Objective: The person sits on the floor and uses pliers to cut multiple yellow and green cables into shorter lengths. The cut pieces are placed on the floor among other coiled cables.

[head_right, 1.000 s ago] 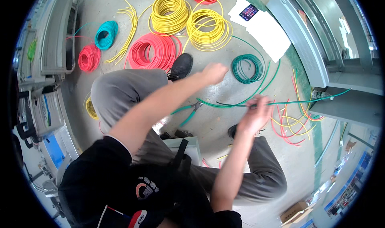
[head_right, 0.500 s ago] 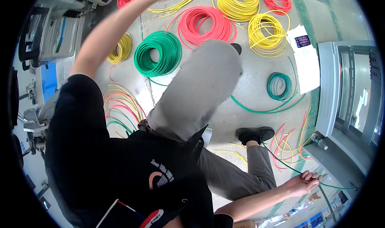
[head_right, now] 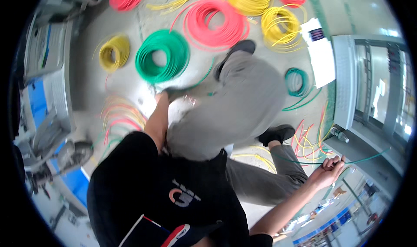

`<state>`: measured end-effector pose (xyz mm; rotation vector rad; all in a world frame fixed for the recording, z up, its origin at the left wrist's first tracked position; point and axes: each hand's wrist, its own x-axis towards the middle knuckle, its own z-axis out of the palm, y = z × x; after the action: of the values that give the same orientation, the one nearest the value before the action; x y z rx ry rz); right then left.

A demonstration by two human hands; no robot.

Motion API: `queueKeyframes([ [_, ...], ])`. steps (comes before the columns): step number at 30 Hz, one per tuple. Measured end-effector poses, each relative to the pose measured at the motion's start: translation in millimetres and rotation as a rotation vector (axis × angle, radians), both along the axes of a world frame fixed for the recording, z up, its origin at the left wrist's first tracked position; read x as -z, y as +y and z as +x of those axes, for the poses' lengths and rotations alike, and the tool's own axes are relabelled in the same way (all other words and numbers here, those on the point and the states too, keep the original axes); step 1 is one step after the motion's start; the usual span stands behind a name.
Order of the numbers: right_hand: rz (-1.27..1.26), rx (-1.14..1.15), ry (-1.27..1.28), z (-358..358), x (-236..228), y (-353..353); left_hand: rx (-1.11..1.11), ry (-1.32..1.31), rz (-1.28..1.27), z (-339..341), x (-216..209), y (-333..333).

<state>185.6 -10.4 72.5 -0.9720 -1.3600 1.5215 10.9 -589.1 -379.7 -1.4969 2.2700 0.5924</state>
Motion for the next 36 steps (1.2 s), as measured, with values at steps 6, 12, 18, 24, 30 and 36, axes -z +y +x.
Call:
queueKeyframes([
  [6,0.102,-0.031,0.024,10,-47,-31,-0.118,0.168,0.233,-64,-33,10],
  [12,0.04,-0.049,0.068,-16,-20,-41,0.356,0.029,0.251,-37,8,-5],
  [18,-0.066,-0.042,0.025,-2,4,-43,0.406,0.029,0.015,-57,37,-17],
  [24,-0.152,-0.055,0.02,-28,29,-51,-0.075,0.189,0.323,-50,24,-25],
  [30,-0.236,-0.065,0.05,-31,6,-72,0.176,0.918,0.44,-112,-90,-108],
  [36,-0.28,-0.41,0.154,-73,-62,-128,0.398,0.988,1.292,-176,-528,38],
])
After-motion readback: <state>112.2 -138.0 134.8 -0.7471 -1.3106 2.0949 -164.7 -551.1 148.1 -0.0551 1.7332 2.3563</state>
